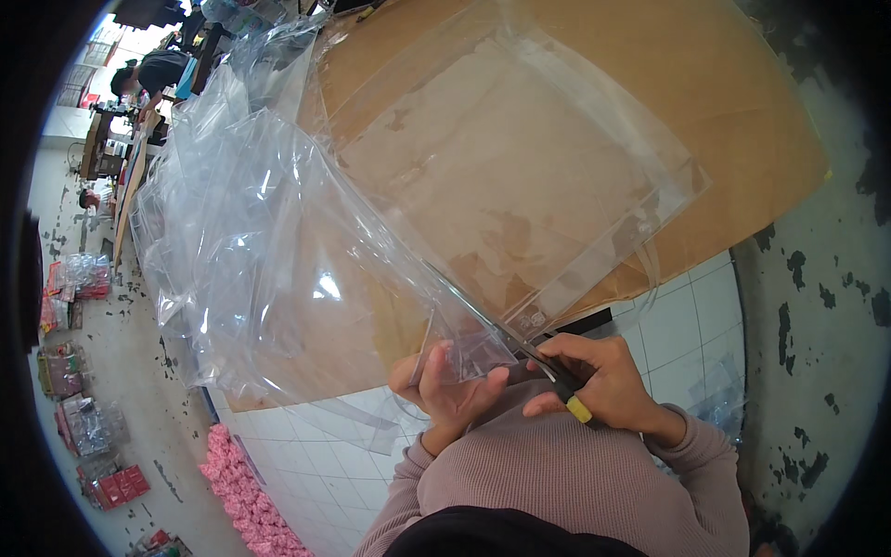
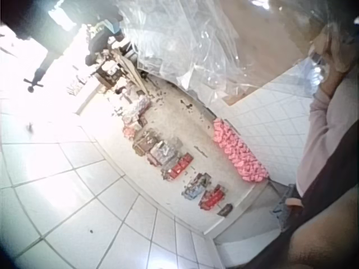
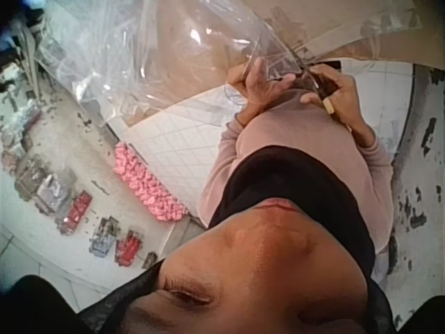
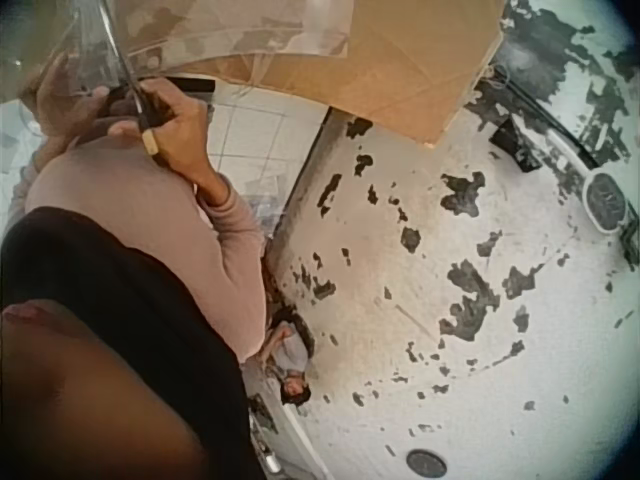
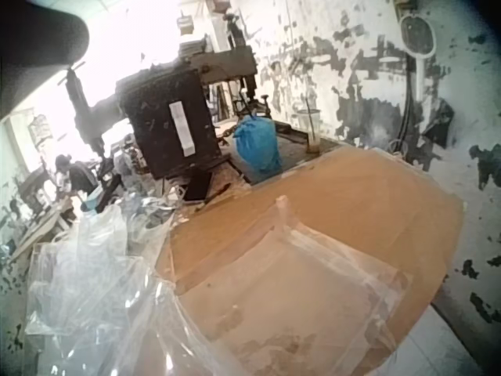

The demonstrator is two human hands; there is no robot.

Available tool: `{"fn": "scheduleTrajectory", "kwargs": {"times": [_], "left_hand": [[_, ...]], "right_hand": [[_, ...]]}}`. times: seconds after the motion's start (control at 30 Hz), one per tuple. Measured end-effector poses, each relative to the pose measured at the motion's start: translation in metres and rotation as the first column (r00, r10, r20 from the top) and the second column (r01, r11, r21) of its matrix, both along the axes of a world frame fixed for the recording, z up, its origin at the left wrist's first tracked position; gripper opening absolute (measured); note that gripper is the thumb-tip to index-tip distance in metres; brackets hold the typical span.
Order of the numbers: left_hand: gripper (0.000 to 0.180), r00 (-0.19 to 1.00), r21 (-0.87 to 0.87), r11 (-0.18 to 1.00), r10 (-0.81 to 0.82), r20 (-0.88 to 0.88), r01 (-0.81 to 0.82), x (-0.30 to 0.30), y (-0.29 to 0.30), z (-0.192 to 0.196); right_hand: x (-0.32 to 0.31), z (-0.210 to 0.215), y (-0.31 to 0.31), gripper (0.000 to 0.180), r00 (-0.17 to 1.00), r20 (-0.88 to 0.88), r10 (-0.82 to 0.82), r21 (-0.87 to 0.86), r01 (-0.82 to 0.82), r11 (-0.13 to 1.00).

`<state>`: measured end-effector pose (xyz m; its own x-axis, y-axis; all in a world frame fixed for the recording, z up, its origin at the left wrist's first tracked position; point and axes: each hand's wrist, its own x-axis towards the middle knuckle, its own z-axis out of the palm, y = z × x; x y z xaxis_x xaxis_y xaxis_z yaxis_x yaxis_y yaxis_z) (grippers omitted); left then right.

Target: The person places clear plastic bags onto a table, trims their edges using scissors, and unfolds, flattens, and smooths the plastic bags by hand.

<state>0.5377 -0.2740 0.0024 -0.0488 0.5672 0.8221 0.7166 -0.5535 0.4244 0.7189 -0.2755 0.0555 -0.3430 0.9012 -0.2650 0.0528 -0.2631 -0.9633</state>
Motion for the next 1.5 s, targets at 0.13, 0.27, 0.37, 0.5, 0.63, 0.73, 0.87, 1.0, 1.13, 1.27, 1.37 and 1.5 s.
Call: {"fn": "scheduleTrajectory", "kwargs": {"times": [0.13,0.27,0.37,0.5,0.63,0.73,0.87,1.0,1.13,1.27,1.37,1.5], "left_hand": [[0.074,1.000,-0.055,0.998,0.014,0.025,-0.013,-0.001,-0.004,-0.003],[0.081,0.996,-0.007,0.996,0.088,0.014,-0.088,0.003,0.000,-0.001],[0.079,0.996,-0.003,0.997,0.083,0.039,-0.083,0.003,0.000,-0.003],[0.066,0.994,0.029,0.998,0.048,0.096,-0.051,0.005,0.001,-0.006],[0.034,0.980,0.100,0.995,-0.046,0.196,0.027,0.006,0.002,-0.005],[0.021,0.979,0.065,0.994,-0.095,0.181,0.084,0.006,0.002,-0.002],[0.019,0.962,0.087,0.987,-0.155,0.224,0.138,0.010,0.006,0.004],[0.020,0.965,0.069,0.985,-0.166,0.201,0.156,0.006,0.005,0.006],[0.034,0.998,-0.013,0.998,-0.053,0.035,0.054,0.000,-0.002,-0.004],[0.035,0.998,-0.011,0.998,-0.059,0.029,0.059,0.000,-0.002,-0.003],[0.035,0.998,-0.003,0.998,-0.057,0.032,0.057,0.001,-0.001,-0.003],[0.021,0.945,0.067,0.970,-0.242,0.219,0.233,0.005,0.004,0.002]], "right_hand": [[-0.001,0.001,-0.001,0.040,0.999,0.043,0.014,0.044,-0.015,0.999],[0.002,-0.008,-0.004,0.039,0.998,-0.063,-0.007,-0.066,0.002,0.998],[0.007,-0.007,-0.007,0.042,0.993,-0.121,-0.002,-0.079,-0.008,0.997],[0.008,-0.003,-0.007,0.045,0.998,-0.032,0.061,-0.060,-0.063,0.996],[0.000,0.001,-0.004,0.042,0.998,-0.039,0.059,-0.081,-0.062,0.995],[-0.007,0.005,0.003,0.042,0.999,-0.031,0.015,-0.051,-0.017,0.999],[-0.014,0.005,0.008,0.044,0.998,-0.028,-0.048,-0.001,0.048,0.999],[-0.011,0.006,0.008,0.043,0.995,0.096,-0.023,0.051,0.018,0.999],[-0.011,0.007,0.006,0.042,0.992,0.121,-0.045,0.086,0.035,0.996],[-0.012,0.011,0.008,0.043,0.992,0.106,-0.063,0.049,0.059,0.997],[-0.010,0.008,0.007,0.042,0.987,0.155,-0.054,0.073,0.043,0.996],[-0.008,0.009,0.007,0.046,0.987,0.143,-0.076,0.008,0.075,0.997]]}}
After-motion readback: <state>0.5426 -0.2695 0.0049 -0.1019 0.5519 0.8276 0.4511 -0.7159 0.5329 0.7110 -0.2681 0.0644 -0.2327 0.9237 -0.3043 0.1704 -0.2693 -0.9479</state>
